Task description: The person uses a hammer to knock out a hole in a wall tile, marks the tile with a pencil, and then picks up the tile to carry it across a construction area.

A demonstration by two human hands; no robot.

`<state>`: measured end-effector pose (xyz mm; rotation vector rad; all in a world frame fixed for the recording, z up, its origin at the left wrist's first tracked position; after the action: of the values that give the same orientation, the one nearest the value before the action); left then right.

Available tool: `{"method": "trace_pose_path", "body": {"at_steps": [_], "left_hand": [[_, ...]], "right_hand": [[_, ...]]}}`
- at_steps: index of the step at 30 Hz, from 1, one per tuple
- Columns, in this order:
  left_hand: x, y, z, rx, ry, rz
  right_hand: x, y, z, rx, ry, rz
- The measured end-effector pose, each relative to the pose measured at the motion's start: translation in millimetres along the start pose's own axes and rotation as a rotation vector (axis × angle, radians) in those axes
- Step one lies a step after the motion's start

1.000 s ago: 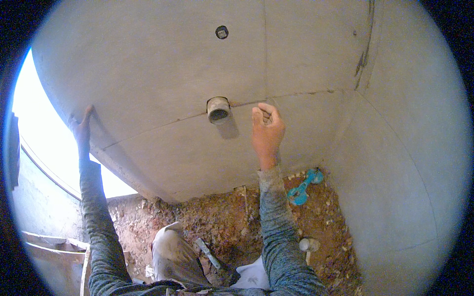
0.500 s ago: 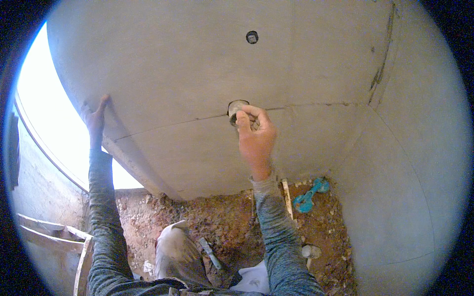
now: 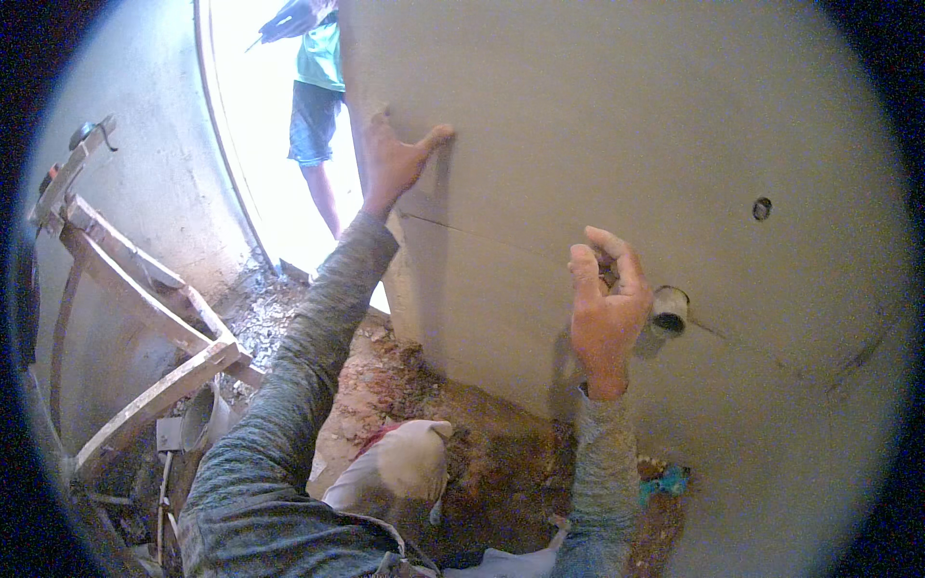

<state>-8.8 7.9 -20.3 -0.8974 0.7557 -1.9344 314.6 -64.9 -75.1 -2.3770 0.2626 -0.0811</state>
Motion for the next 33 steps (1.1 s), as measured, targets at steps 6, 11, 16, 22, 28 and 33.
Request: {"method": "trace_pose_path", "body": {"at_steps": [6, 11, 16, 22, 28, 33], "left_hand": [[4.5, 2.6, -1.2, 0.029, 0.060, 0.003], [0.4, 11.8, -8.3, 0.088, 0.364, -0.122], [-7.2, 20.1, -13.5, 0.156, 0.593, -0.282], [-1.0, 4.7, -6.7, -0.027, 0.063, -0.016], [17.6, 2.5, 22.3, 0.085, -0.374, 0.028], [-6.0, -1.4, 14.1, -0.175, -0.170, 0.156]], "right_hand": [[-88.3, -7.9, -48.1, -0.116, -0.232, -0.334], [-163.8, -19.0, -80.5, -0.138, -0.462, -0.541], [-228.1, -30.0, -102.6, -0.193, -0.520, -0.757], [-301.0, -42.6, -94.0, -0.282, -0.719, -0.930], [-327.5, -19.9, -94.6, -0.361, -0.852, -1.039], [-317.3, 8.7, -117.0, -0.353, -0.904, -1.127]]}}
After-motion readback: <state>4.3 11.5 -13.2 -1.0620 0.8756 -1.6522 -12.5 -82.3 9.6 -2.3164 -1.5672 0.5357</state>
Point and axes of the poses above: each hand's wrist, its own y-axis away from the middle knuckle, its own x-axis out of the back of the hand, z = x × y, the point moved 6 cm from there along -y, towards the middle knuckle, and after that the axes turned 2 degrees about y, right-handed, at the moved point
